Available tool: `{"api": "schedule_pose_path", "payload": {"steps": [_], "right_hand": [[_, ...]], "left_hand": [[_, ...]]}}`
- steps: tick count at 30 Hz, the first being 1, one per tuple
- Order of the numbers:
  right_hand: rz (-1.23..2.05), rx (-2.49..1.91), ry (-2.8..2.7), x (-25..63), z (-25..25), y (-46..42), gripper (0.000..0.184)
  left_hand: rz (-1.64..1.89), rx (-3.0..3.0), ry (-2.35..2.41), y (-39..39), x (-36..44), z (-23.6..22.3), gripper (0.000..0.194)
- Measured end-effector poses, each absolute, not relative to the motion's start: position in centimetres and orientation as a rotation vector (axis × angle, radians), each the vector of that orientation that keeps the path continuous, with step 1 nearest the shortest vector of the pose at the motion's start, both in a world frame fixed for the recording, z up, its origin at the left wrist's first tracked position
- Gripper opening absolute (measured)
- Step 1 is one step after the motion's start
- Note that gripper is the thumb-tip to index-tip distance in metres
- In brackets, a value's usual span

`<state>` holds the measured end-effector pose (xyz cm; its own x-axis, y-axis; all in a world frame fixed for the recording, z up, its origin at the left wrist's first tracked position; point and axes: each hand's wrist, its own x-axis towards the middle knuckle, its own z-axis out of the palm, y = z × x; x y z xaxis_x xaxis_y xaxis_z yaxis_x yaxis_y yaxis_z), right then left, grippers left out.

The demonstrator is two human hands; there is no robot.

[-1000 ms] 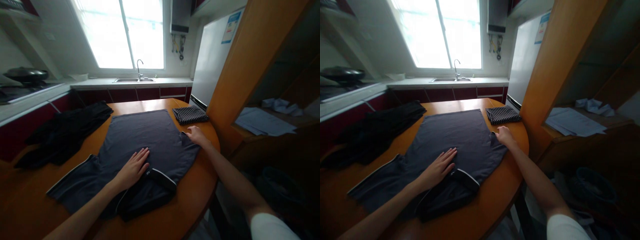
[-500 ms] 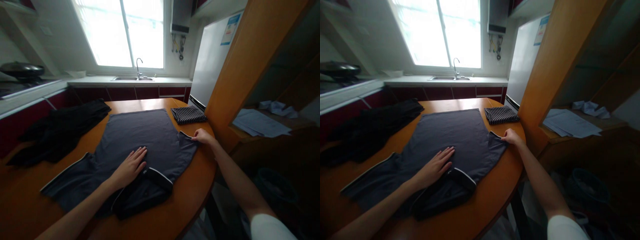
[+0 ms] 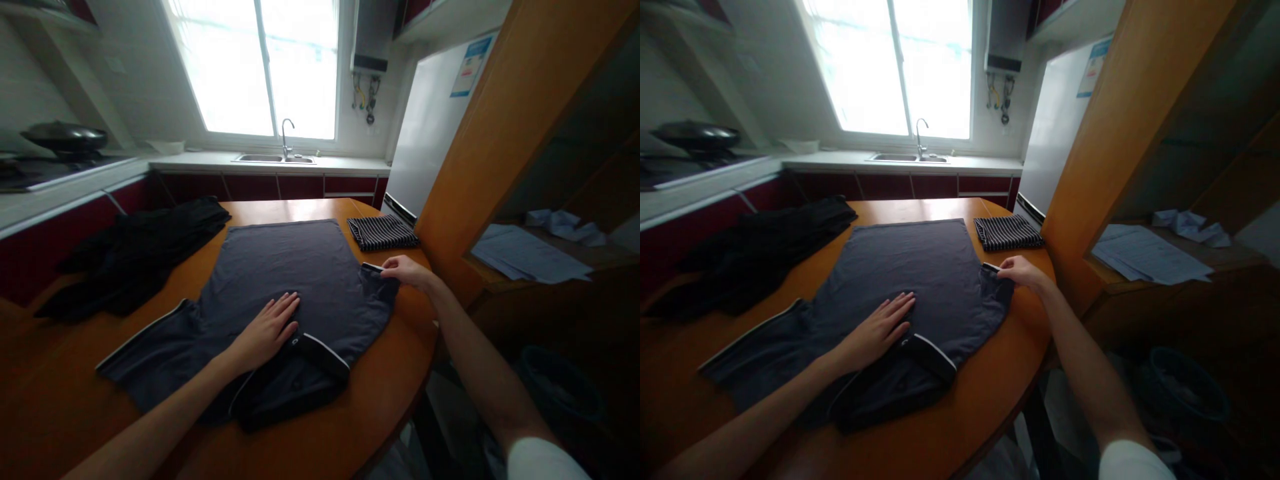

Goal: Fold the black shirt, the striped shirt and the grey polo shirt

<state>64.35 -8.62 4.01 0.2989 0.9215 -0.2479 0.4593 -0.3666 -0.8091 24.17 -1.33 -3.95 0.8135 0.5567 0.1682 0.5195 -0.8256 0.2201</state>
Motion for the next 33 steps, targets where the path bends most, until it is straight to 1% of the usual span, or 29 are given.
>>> {"api": "schedule_pose_path", "payload": {"steps": [6,9,11,13,15,17,18,20,23,26,28,30,33], "right_hand": [[1.221,-1.626,-1.166,58.7,4.0,-7.9,0.038],[1.432,-1.411,-1.170,56.6,3.2,-7.3,0.048],[1.481,-1.343,-1.206,56.5,2.7,-6.5,0.047],[1.293,-1.433,-1.264,57.4,2.4,-5.1,0.034],[0.956,-1.592,-1.320,58.9,2.1,-3.4,0.022],[0.720,-1.674,-1.369,60.3,1.8,-1.9,0.016],[0.670,-1.684,-1.393,60.9,1.6,-1.2,0.015],[0.666,-1.672,-1.442,61.6,1.1,-0.5,0.012],[0.701,-1.658,-1.537,62.2,0.1,-0.4,0.010],[0.758,-1.637,-1.622,62.6,-0.8,-0.9,0.013],[0.777,-1.612,-1.679,62.9,-1.2,-1.2,0.018],[0.777,-1.581,-1.736,63.0,-1.6,-1.5,0.024],[0.755,-1.552,-1.783,63.1,-2.0,-1.6,0.030]], "left_hand": [[0.339,2.815,0.859,-1.5,24.2,-3.8,0.056],[0.326,2.812,0.859,-1.6,24.2,-3.6,0.056],[0.315,2.805,0.855,-1.6,24.2,-3.6,0.055],[0.310,2.796,0.852,-1.7,24.3,-3.6,0.055],[0.301,2.786,0.855,-1.7,24.3,-3.6,0.055],[0.285,2.775,0.866,-1.8,24.2,-3.5,0.055],[0.274,2.768,0.870,-1.8,24.1,-3.3,0.055],[0.271,2.759,0.863,-2.0,24.1,-2.4,0.054],[0.317,2.766,0.776,-2.6,24.7,0.5,0.053],[0.336,2.775,0.626,-4.0,27.4,3.9,0.047],[0.316,2.791,0.524,-5.2,30.2,5.2,0.043],[0.287,2.816,0.444,-6.3,33.5,5.3,0.039],[0.232,2.835,0.381,-7.2,38.1,3.9,0.029]]}}
